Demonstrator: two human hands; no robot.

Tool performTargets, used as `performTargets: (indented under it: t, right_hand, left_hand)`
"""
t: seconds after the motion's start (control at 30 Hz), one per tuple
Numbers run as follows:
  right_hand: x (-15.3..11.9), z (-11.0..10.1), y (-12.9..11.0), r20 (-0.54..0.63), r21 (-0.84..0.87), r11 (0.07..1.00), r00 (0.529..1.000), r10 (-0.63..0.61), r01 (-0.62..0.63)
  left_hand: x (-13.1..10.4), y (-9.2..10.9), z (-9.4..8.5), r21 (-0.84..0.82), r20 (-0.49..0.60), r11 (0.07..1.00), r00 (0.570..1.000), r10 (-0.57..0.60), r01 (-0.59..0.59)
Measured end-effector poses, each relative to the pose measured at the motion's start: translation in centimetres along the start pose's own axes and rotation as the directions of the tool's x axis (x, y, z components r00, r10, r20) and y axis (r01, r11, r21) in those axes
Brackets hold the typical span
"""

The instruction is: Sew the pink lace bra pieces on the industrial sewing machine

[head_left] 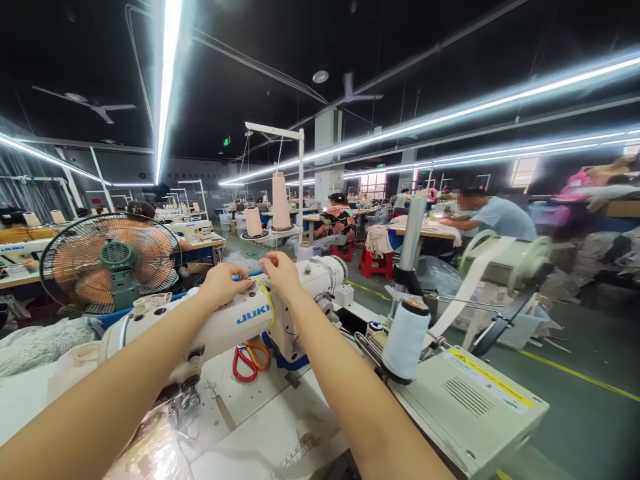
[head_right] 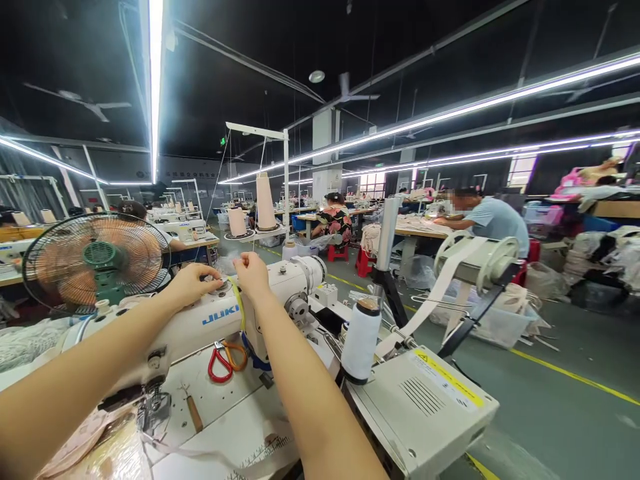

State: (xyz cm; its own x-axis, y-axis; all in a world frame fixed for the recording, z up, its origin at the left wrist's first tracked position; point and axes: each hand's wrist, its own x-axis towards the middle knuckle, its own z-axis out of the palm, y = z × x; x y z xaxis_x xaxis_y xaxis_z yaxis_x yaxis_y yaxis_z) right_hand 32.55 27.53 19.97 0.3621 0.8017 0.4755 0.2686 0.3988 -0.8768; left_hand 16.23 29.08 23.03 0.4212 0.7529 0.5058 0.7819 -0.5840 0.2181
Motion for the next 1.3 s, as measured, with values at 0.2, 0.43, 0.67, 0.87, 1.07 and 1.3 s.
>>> performTargets:
  t: [0.2,0.43,0.67,0.87,1.07,1.3]
  right_hand:
    - [-0.6,-0.3,-1.2,0.005,0.126,0.992,1.0,0.004,-0.004]
    - [-5.0,-3.3,-5.0,0.273,0.211,0.977,0.962,-0.018,-0.042]
    - [-8.4,-3.3,-6.2,0.65,0.219,0.937,0.757,0.066,-0.27]
    - [-6.8,-5.1,-6.2,0.542,-0.086,0.992,0.84,-0.028,0.089]
    - [-4.2,-5.9,-5.8,0.462,-0.346,0.924,0.887,0.018,0.161]
    - [-1.8,-3.2,-5.9,0.368,-0.739,0.651,0.913,0.175,0.174]
  left_hand:
    - [-0.3,0.1,-0.3,0.004,-0.067,0.998,0.996,0.055,-0.055]
    - [-5.1,0.8,-3.6,0.06,-0.285,0.954,0.911,0.299,-0.295]
    - [-9.6,1.5,-3.5,0.143,-0.204,0.834,0.809,0.551,-0.532]
    - [-8.1,0.4,-4.3,0.151,-0.147,0.888,0.879,0.454,-0.434]
    - [-6.1,-0.5,-4.6,0.413,0.117,0.747,0.844,0.523,-0.52]
    - [-5.0,-0.4,-3.7,0.497,0.131,0.689,0.83,0.542,-0.528]
